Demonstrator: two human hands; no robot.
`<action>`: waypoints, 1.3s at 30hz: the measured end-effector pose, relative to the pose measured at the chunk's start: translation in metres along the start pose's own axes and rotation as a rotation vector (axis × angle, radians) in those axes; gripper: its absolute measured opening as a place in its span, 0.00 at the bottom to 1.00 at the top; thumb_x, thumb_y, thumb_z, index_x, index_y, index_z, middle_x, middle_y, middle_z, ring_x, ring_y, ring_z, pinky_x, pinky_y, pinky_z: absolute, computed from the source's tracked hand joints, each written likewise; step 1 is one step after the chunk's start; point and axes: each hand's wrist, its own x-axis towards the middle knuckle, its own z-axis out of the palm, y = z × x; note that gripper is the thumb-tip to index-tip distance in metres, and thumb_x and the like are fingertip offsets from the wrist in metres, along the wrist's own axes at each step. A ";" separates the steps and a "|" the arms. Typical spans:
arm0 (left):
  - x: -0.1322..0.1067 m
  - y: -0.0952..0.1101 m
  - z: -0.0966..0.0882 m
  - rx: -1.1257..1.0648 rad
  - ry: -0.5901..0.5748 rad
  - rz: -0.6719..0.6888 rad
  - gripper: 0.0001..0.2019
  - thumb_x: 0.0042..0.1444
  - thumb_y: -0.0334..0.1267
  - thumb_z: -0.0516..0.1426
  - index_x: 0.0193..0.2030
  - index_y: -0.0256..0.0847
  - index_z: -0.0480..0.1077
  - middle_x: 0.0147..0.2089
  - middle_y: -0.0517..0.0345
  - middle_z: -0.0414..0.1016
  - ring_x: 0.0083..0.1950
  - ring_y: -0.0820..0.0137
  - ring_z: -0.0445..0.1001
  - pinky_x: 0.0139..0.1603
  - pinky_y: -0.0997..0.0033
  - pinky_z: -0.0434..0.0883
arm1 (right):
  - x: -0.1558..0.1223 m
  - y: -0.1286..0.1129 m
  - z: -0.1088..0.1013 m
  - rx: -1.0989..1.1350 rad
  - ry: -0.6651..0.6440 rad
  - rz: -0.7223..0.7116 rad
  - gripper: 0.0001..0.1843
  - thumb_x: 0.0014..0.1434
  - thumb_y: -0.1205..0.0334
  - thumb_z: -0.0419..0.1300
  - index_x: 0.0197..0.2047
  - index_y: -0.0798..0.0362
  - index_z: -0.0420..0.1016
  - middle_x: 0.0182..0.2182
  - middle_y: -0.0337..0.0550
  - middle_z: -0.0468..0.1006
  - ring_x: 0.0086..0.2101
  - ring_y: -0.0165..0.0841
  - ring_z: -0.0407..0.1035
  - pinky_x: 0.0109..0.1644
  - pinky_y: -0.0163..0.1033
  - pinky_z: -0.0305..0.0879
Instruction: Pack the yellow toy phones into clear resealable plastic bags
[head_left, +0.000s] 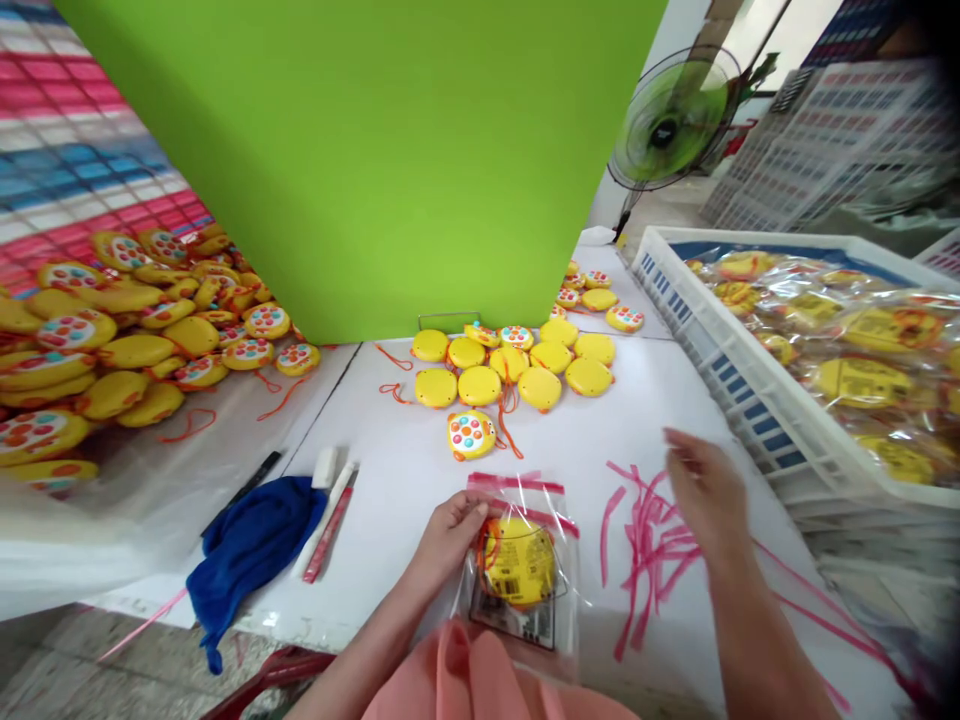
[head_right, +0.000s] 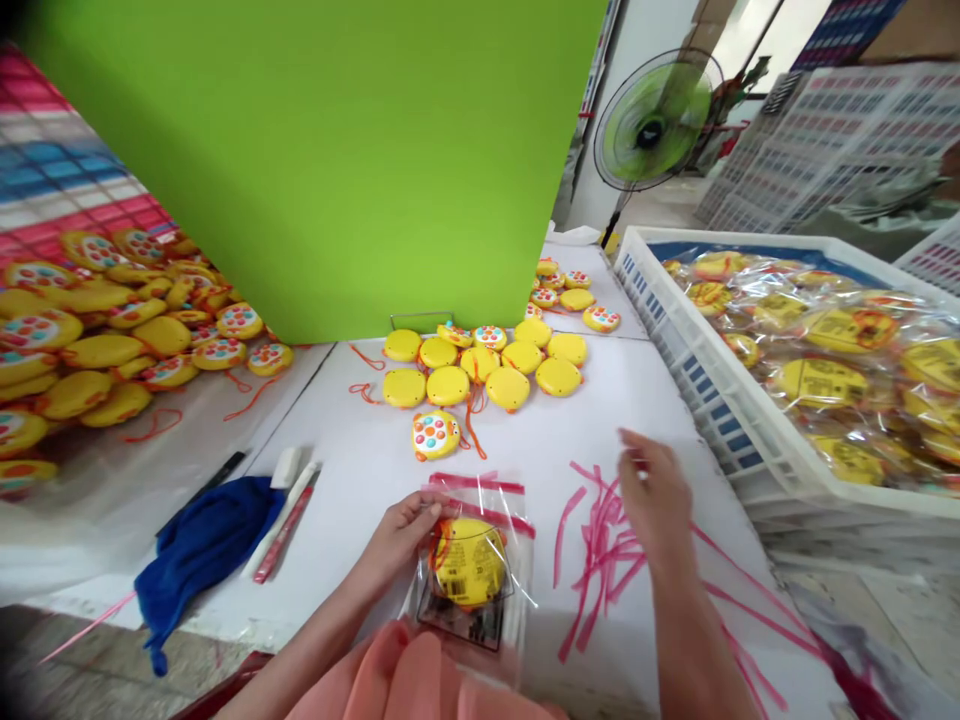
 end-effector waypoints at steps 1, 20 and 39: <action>0.002 -0.003 -0.001 0.008 0.001 -0.003 0.18 0.49 0.51 0.64 0.36 0.36 0.73 0.35 0.52 0.79 0.35 0.68 0.74 0.38 0.70 0.68 | -0.009 -0.014 0.009 0.062 -0.131 -0.018 0.18 0.58 0.58 0.52 0.48 0.53 0.75 0.40 0.49 0.77 0.35 0.38 0.72 0.40 0.44 0.69; -0.008 0.026 0.019 0.460 -0.075 0.300 0.09 0.59 0.40 0.54 0.39 0.41 0.75 0.37 0.56 0.78 0.38 0.62 0.72 0.41 0.69 0.66 | -0.075 -0.149 0.062 0.083 -0.477 -0.819 0.21 0.62 0.73 0.50 0.58 0.53 0.66 0.39 0.47 0.78 0.38 0.40 0.67 0.42 0.46 0.67; 0.015 -0.003 -0.013 0.152 -0.083 0.047 0.20 0.51 0.53 0.62 0.40 0.38 0.72 0.31 0.56 0.77 0.30 0.70 0.72 0.33 0.72 0.65 | 0.003 0.031 0.001 -0.106 -0.301 0.069 0.15 0.51 0.54 0.54 0.37 0.50 0.79 0.27 0.41 0.78 0.27 0.37 0.72 0.32 0.41 0.67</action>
